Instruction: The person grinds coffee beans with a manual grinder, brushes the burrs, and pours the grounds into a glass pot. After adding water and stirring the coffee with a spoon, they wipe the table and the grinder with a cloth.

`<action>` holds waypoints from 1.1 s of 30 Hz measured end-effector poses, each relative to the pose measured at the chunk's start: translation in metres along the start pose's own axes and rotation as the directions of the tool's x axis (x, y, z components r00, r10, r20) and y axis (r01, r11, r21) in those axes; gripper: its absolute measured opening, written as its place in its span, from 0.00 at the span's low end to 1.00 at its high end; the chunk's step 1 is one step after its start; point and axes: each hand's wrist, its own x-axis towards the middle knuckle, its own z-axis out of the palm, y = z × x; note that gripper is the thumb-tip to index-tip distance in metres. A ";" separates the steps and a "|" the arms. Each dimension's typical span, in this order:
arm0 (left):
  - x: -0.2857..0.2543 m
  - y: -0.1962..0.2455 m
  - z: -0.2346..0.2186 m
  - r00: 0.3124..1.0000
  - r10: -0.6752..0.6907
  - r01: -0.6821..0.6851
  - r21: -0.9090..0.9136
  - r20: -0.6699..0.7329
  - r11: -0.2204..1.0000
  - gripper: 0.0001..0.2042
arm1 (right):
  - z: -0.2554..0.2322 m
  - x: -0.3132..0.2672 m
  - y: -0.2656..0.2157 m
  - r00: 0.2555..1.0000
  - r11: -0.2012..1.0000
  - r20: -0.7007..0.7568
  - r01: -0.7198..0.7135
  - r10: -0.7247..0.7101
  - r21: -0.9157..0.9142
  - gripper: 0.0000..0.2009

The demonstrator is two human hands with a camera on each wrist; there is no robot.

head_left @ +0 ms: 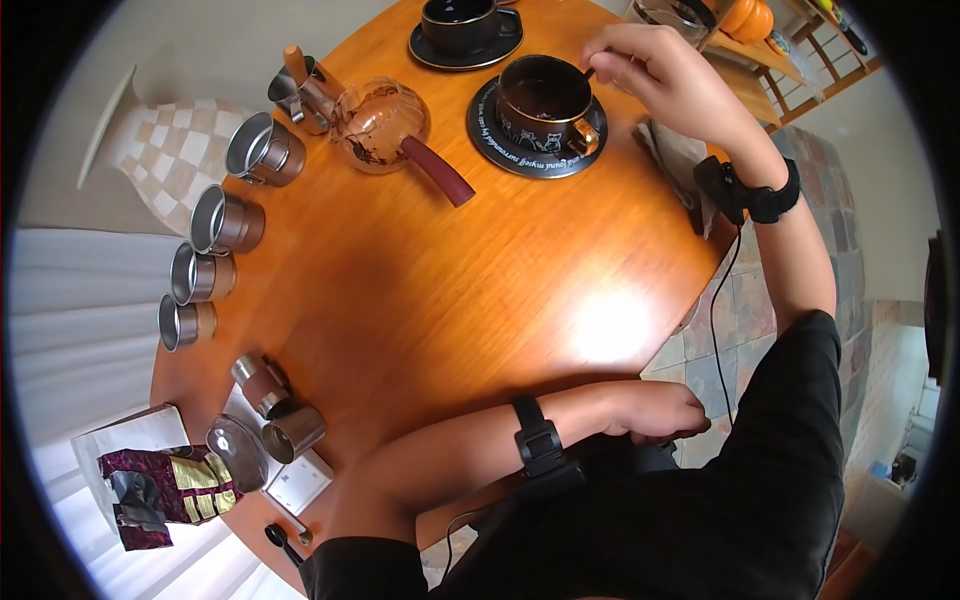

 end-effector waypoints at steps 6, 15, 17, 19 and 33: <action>0.003 -0.004 0.000 1.000 -0.008 0.008 -0.025 0.019 1.000 0.15 | 0.018 0.013 0.007 1.000 0.983 0.009 0.021 -0.023 0.181 0.10; 0.001 -0.001 -0.001 1.000 -0.010 0.010 -0.023 0.021 1.000 0.16 | -0.019 0.027 -0.018 0.993 0.994 0.081 0.088 -0.083 -0.066 0.05; 0.000 0.001 0.000 1.000 -0.010 0.011 -0.022 0.022 1.000 0.16 | -0.031 0.025 -0.023 0.985 0.996 0.162 0.076 -0.068 -0.047 0.05; -0.002 0.003 0.001 1.000 -0.002 0.002 -0.011 -0.001 1.000 0.16 | -0.032 0.025 -0.024 0.969 0.998 0.240 0.061 -0.053 -0.027 0.06; 0.001 0.000 0.000 1.000 -0.003 0.003 -0.028 0.011 1.000 0.16 | -0.029 0.050 -0.022 0.942 0.993 0.315 -0.108 0.119 -0.051 0.07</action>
